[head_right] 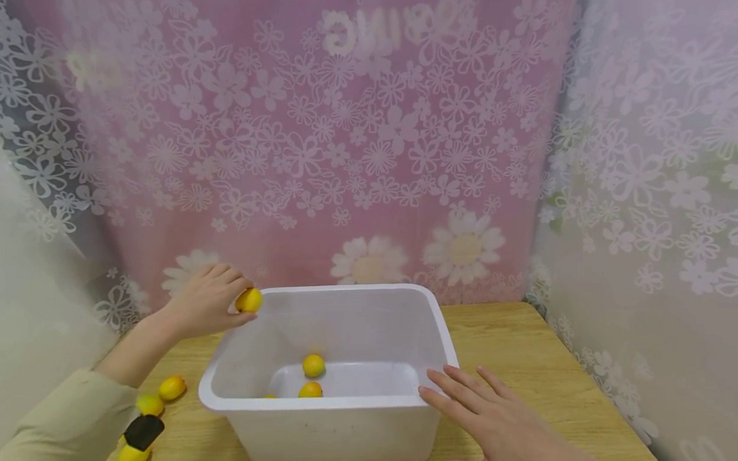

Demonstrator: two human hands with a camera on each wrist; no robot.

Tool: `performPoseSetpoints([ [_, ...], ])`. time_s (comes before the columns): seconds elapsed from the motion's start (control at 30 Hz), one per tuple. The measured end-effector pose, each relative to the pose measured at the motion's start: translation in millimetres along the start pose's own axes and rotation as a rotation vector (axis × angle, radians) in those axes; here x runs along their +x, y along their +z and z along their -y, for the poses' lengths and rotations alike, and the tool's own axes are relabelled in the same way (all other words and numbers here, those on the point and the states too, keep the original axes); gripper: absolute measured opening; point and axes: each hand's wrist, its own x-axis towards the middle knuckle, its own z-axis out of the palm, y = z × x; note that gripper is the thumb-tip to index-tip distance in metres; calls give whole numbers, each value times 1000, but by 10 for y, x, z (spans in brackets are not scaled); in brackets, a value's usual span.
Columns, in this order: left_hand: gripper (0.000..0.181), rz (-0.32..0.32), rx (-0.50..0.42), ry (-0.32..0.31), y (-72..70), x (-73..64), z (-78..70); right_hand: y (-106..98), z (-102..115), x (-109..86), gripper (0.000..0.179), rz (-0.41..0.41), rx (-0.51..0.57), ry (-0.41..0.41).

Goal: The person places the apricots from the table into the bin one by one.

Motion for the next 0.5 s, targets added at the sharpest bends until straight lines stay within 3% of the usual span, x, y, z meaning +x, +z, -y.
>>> performPoseSetpoints([
  [0.33, 35, -43, 84, 72, 13, 31, -19, 22, -28, 5, 85, -35, -6, -49],
  [0.5, 40, -63, 92, 74, 13, 3, -5, 19, -31, 8, 85, -39, -9, -53],
])
